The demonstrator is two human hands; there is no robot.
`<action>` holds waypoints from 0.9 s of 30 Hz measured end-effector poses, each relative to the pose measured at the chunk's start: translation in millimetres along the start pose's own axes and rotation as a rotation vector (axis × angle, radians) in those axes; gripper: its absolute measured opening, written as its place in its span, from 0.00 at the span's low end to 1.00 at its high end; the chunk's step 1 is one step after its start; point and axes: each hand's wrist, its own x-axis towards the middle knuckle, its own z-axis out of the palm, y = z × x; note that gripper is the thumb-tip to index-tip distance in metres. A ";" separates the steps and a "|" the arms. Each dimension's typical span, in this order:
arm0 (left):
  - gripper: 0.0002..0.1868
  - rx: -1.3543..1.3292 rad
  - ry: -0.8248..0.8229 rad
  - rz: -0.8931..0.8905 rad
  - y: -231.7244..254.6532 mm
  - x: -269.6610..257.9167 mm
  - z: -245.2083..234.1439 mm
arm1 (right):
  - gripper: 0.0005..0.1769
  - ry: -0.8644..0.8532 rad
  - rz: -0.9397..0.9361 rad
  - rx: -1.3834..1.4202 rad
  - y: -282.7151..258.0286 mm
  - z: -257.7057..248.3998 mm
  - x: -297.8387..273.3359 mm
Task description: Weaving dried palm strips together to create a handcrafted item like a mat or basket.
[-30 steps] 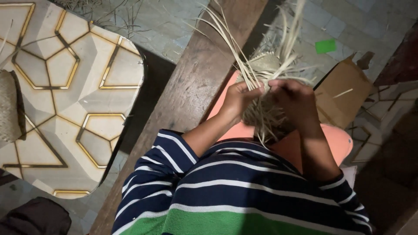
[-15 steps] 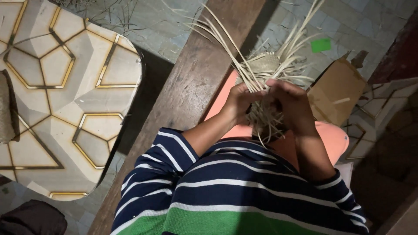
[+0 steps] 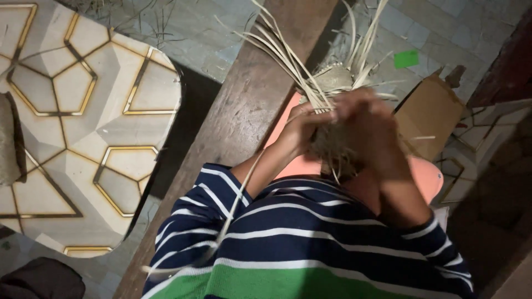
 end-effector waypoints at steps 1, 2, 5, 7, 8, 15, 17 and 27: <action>0.11 -0.029 -0.027 0.010 -1.6 0.1 0.1 | 0.13 0.049 0.197 0.043 17.8 4.0 -5.7; 0.11 -0.058 -0.054 0.020 -3.5 0.5 0.9 | 0.07 0.099 0.395 0.087 36.4 7.5 -11.7; 0.09 0.040 -0.067 0.048 1.9 -8.1 9.7 | 0.04 -0.031 0.483 0.129 41.7 6.0 -7.9; 0.10 0.047 -0.063 0.070 2.0 -10.9 9.6 | 0.05 -0.102 0.475 0.102 36.7 -4.6 -0.7; 0.11 0.056 -0.058 0.097 3.4 -13.0 8.7 | 0.08 -0.171 0.463 0.075 33.2 -9.6 4.0; 0.10 0.040 -0.078 0.078 1.1 4.2 0.1 | 0.15 -0.290 0.463 0.096 53.9 -6.5 27.2; 0.11 0.064 -0.082 0.021 0.6 12.8 -7.7 | 0.16 -0.286 0.487 0.165 53.7 -9.2 27.8; 0.08 -0.003 -0.051 -0.020 -34.9 59.4 -52.9 | 0.07 -0.098 0.269 0.224 43.5 2.9 32.8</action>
